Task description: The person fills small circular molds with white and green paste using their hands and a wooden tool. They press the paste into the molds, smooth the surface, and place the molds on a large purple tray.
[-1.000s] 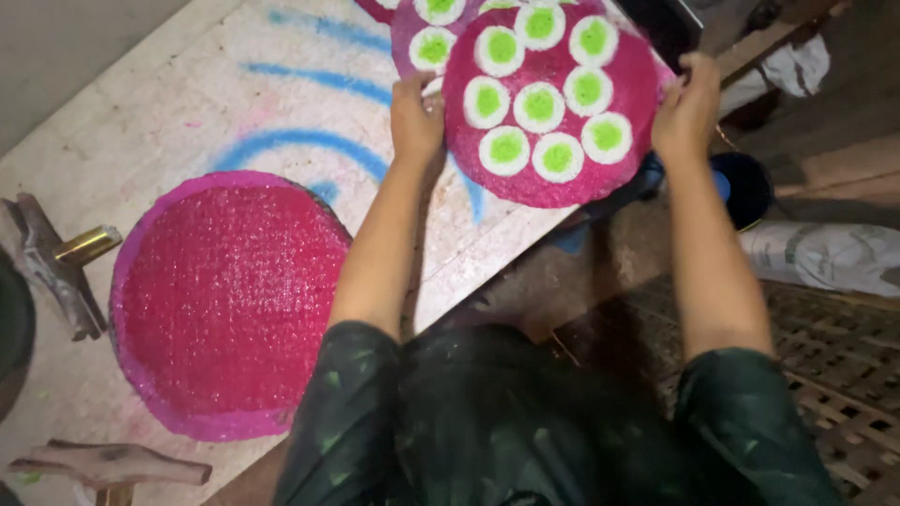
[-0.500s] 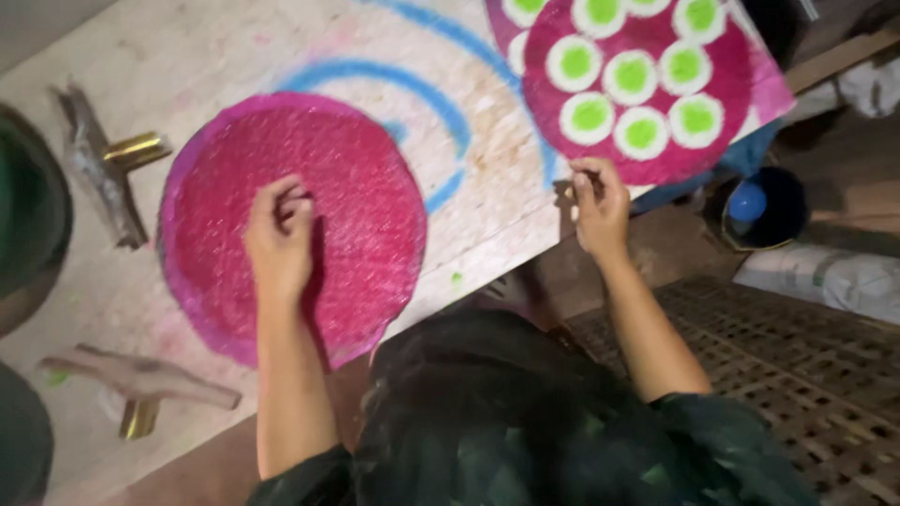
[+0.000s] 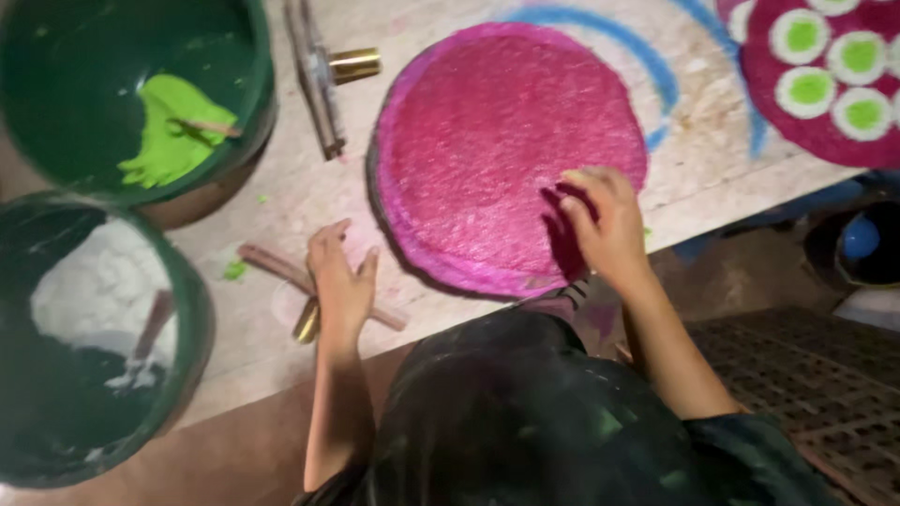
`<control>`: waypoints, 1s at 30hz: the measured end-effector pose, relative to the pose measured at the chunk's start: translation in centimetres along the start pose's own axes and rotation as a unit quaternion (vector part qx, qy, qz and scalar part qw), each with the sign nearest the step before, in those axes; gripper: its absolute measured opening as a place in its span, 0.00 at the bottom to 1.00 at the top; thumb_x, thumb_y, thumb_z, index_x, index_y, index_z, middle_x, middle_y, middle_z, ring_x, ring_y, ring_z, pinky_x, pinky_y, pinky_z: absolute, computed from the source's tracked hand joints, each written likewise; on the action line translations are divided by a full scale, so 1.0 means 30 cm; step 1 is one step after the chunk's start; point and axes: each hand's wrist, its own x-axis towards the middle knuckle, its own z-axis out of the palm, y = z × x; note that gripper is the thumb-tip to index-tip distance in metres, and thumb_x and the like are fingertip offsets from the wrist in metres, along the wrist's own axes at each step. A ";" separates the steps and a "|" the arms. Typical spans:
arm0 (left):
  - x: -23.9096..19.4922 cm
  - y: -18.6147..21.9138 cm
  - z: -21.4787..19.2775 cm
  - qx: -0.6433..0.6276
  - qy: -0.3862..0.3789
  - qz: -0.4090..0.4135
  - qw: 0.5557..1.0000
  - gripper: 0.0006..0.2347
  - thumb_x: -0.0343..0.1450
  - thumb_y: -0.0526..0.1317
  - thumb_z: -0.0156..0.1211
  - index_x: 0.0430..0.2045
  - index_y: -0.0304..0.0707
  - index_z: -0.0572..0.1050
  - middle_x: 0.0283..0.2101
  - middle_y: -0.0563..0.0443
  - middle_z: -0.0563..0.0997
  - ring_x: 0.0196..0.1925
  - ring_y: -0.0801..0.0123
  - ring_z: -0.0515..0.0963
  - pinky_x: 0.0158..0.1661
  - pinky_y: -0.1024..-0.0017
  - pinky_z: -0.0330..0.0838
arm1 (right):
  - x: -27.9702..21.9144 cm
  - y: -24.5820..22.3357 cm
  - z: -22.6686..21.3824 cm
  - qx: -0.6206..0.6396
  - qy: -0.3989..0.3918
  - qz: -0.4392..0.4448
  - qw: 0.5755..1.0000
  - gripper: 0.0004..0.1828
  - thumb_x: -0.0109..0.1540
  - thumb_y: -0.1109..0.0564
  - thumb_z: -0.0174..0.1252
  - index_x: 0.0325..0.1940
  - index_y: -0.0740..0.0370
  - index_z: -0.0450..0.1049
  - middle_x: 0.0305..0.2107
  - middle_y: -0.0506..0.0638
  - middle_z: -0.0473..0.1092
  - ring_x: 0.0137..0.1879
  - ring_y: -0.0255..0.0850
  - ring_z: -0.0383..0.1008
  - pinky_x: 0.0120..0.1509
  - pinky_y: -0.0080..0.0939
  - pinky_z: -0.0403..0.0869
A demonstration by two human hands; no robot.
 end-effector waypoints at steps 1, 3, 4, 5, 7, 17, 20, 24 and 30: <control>-0.015 -0.017 -0.029 -0.013 -0.009 -0.014 1.000 0.24 0.66 0.36 0.68 0.57 0.35 0.70 0.57 0.34 0.70 0.59 0.45 0.70 0.60 0.56 0.64 | -0.013 -0.047 0.034 -0.043 -0.027 -0.053 0.997 0.19 0.64 0.57 0.63 0.59 0.60 0.76 0.54 0.59 0.71 0.62 0.56 0.70 0.66 0.55 0.69; -0.037 -0.045 -0.094 0.020 0.002 0.022 1.000 0.23 0.65 0.35 0.70 0.55 0.34 0.72 0.57 0.33 0.71 0.61 0.41 0.68 0.61 0.54 0.62 | -0.041 -0.136 0.105 -0.035 -0.089 -0.065 0.993 0.22 0.59 0.53 0.66 0.57 0.59 0.77 0.54 0.58 0.70 0.62 0.57 0.68 0.65 0.57 0.67; -0.040 -0.059 -0.126 0.036 0.009 0.043 0.998 0.22 0.65 0.35 0.70 0.54 0.33 0.73 0.57 0.32 0.71 0.63 0.39 0.67 0.62 0.52 0.61 | -0.051 -0.172 0.136 -0.033 -0.117 -0.072 0.990 0.24 0.57 0.50 0.68 0.56 0.59 0.77 0.54 0.58 0.70 0.62 0.57 0.67 0.64 0.58 0.66; -0.043 -0.076 -0.161 0.035 0.010 0.034 0.999 0.22 0.65 0.35 0.70 0.53 0.33 0.73 0.57 0.33 0.71 0.62 0.40 0.68 0.62 0.53 0.61 | -0.056 -0.198 0.161 -0.048 -0.124 -0.076 0.988 0.23 0.56 0.51 0.68 0.54 0.59 0.78 0.53 0.57 0.70 0.61 0.57 0.68 0.63 0.57 0.66; -0.056 -0.117 -0.225 0.033 0.012 0.015 0.999 0.21 0.65 0.35 0.69 0.52 0.33 0.74 0.57 0.34 0.72 0.62 0.42 0.68 0.61 0.53 0.61 | -0.065 -0.227 0.212 -0.079 -0.141 -0.082 0.983 0.21 0.55 0.52 0.68 0.51 0.58 0.78 0.52 0.55 0.71 0.61 0.56 0.69 0.62 0.56 0.68; -0.248 -0.303 -0.270 0.097 -0.040 -0.063 0.992 0.15 0.64 0.38 0.68 0.44 0.37 0.76 0.47 0.37 0.76 0.53 0.41 0.71 0.54 0.50 0.65 | -0.059 -0.254 0.263 -0.091 -0.146 -0.091 0.981 0.10 0.58 0.58 0.67 0.42 0.58 0.76 0.42 0.51 0.73 0.52 0.52 0.74 0.55 0.52 0.72; -0.289 -0.321 -0.240 0.104 -0.014 -0.050 0.993 0.17 0.63 0.37 0.68 0.45 0.40 0.76 0.48 0.40 0.78 0.53 0.42 0.73 0.54 0.50 0.65 | -0.053 -0.320 0.251 -0.082 -0.146 -0.135 0.977 0.14 0.55 0.57 0.68 0.44 0.58 0.77 0.42 0.54 0.73 0.51 0.55 0.74 0.53 0.54 0.72; -0.296 -0.335 -0.202 0.054 -0.020 -0.067 0.996 0.20 0.63 0.35 0.68 0.50 0.41 0.74 0.49 0.40 0.78 0.53 0.42 0.73 0.54 0.52 0.66 | -0.046 -0.446 0.344 0.039 -0.226 -0.143 0.963 0.17 0.60 0.55 0.66 0.51 0.60 0.76 0.45 0.58 0.72 0.52 0.57 0.75 0.54 0.51 0.74; -0.309 -0.319 -0.170 0.065 0.000 -0.083 0.994 0.23 0.60 0.35 0.71 0.50 0.41 0.73 0.49 0.41 0.77 0.54 0.43 0.73 0.54 0.52 0.66 | -0.059 -0.527 0.629 -0.039 -0.476 -0.035 0.878 0.29 0.58 0.47 0.70 0.57 0.60 0.69 0.46 0.60 0.71 0.51 0.58 0.74 0.52 0.54 0.73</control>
